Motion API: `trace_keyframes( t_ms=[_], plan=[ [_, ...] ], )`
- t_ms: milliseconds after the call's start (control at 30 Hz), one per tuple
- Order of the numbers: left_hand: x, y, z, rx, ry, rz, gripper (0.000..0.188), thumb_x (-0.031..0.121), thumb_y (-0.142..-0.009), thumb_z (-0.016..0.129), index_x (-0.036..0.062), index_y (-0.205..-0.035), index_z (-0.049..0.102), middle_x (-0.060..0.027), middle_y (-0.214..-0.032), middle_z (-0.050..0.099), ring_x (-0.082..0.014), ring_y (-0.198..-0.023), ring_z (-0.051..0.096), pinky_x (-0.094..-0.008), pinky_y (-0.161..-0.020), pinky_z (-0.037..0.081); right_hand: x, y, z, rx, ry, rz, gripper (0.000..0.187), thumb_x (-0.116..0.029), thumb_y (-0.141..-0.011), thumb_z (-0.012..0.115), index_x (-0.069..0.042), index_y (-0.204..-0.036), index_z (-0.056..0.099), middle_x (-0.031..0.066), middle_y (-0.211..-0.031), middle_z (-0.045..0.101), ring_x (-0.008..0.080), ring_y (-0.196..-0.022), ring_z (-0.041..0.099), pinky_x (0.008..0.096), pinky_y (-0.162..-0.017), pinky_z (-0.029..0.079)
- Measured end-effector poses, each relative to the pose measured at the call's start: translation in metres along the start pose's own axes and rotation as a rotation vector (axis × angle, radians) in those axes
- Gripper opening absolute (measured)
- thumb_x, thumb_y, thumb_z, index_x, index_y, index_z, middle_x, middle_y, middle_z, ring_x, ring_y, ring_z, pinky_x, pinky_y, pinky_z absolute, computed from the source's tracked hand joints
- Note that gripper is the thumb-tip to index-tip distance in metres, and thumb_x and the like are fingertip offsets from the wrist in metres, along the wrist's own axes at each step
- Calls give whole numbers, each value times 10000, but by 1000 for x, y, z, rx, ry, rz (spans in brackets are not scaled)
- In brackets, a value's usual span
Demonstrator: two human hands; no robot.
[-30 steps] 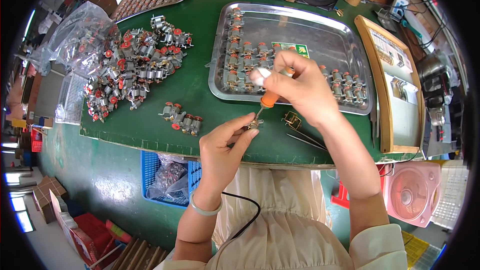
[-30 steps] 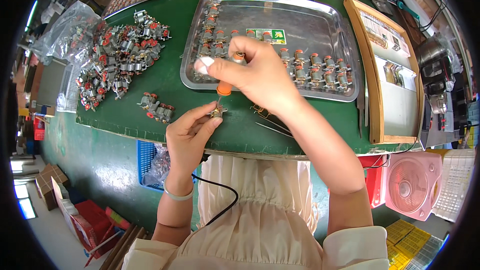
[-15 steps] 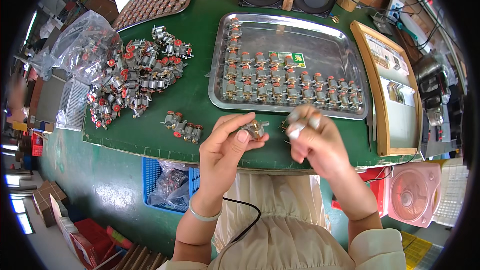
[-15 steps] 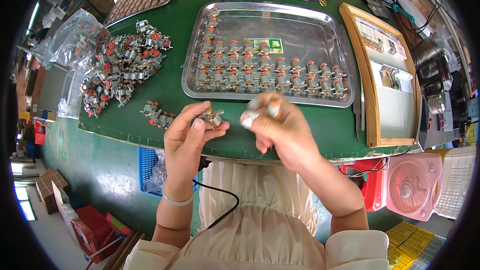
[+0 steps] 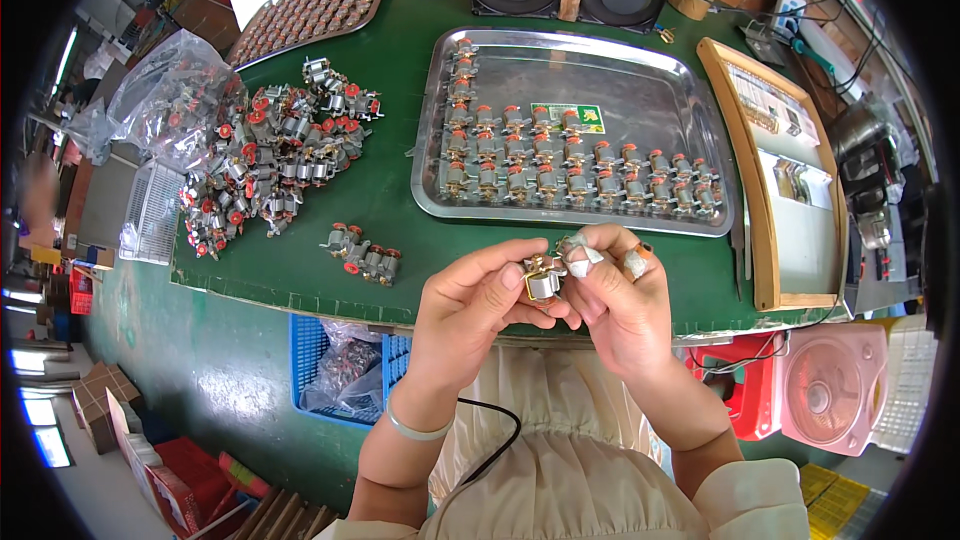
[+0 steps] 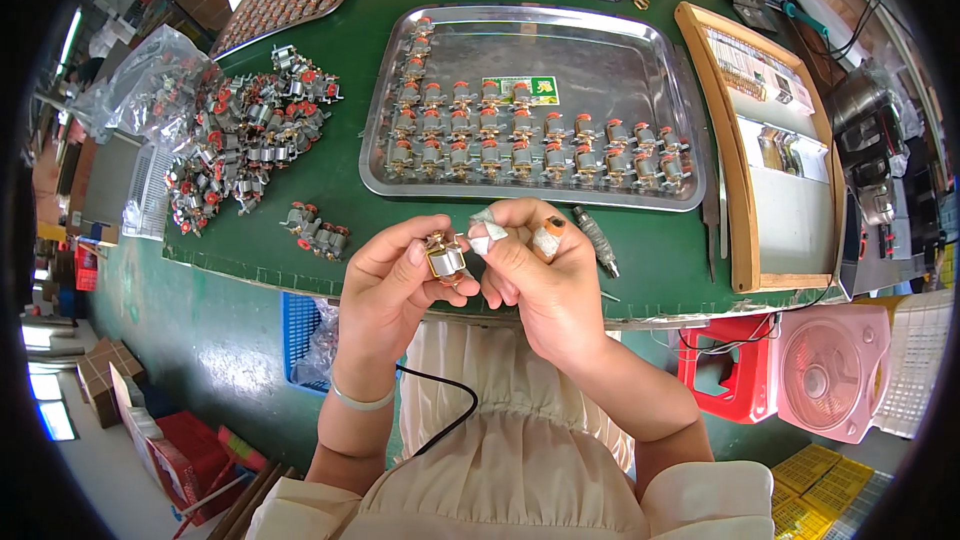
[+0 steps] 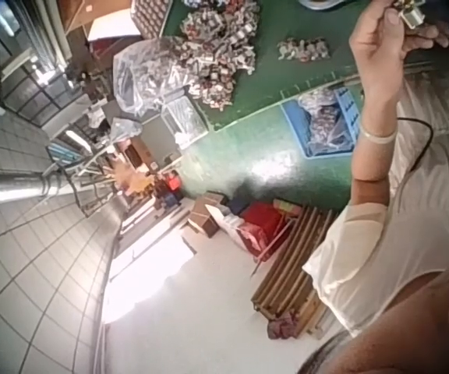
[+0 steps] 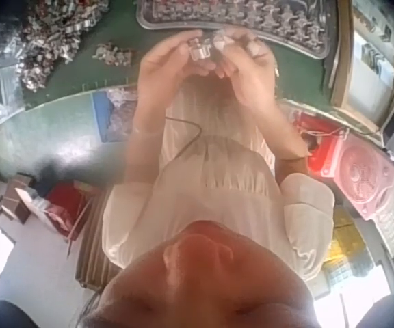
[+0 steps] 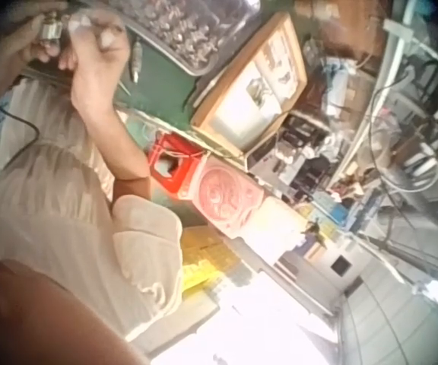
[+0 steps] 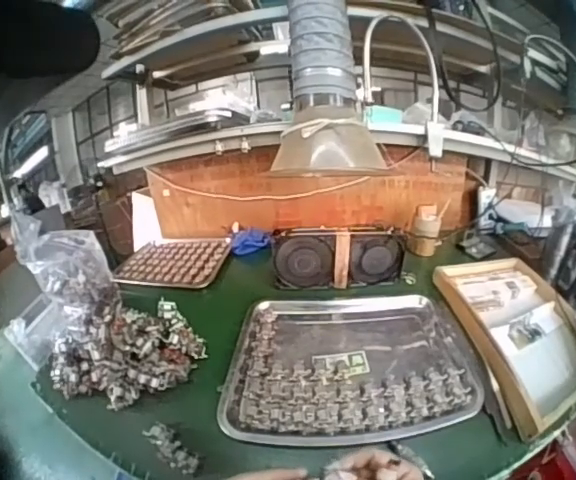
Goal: Assembling small electronic components using a screwdriver and pliers at a factory workbench.
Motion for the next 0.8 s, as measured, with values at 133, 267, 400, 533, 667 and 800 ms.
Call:
trace_keyframes(
  t_ms=[133,267,400,533,667,800],
  plan=[
    [-1,0,-1,-20,-12,0,285,129,-899,407,-52,-1113,463,-185,-951,574,-252,-753,624,-291,-629,541,0,2,0,5,16,-22,124,-58,-793,578,6,-884,523,-4,-601,493,46,-465,380,221,-410,354],
    [0,0,-1,-20,67,-29,318,162,-886,455,-41,-1129,475,-152,-922,590,-226,-781,620,-286,-667,530,-2,3,-8,28,13,-12,130,-64,-788,585,7,-879,526,-8,-583,467,54,-457,372,234,-412,362],
    [1,1,-6,-10,49,-6,332,163,-878,470,-40,-1141,467,-155,-940,588,-237,-800,618,-292,-676,531,-11,3,-18,43,11,4,179,-105,-811,525,10,-944,490,7,-573,430,80,-472,377,263,-445,389],
    [3,1,-11,-19,-10,18,342,109,-841,526,-39,-1143,465,-157,-965,586,-243,-805,617,-287,-686,531,-24,4,-23,2,117,-71,345,-206,-824,437,38,-1068,413,58,-653,451,116,-598,441,292,-486,422],
    [6,1,-15,-22,-11,25,353,46,-812,549,-39,-1144,465,-158,-979,585,-246,-805,616,-283,-688,532,-37,5,-37,14,506,-209,437,-318,-835,420,54,-1063,436,64,-740,485,95,-685,441,266,-567,415],
    [-1,3,-20,71,-298,164,336,-15,-763,589,-30,-1090,514,-140,-974,594,-202,-797,617,-264,-676,525,-49,7,-22,-35,734,-231,257,-205,-826,479,24,-943,484,28,-781,501,55,-651,437,195,-607,372]
  ],
)
Point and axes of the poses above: each hand's wrist, its own y-axis away from the middle knuckle, its own z-axis out of the palm, x = y × z, the point moved 1 cm from there along -y, towards the middle knuckle
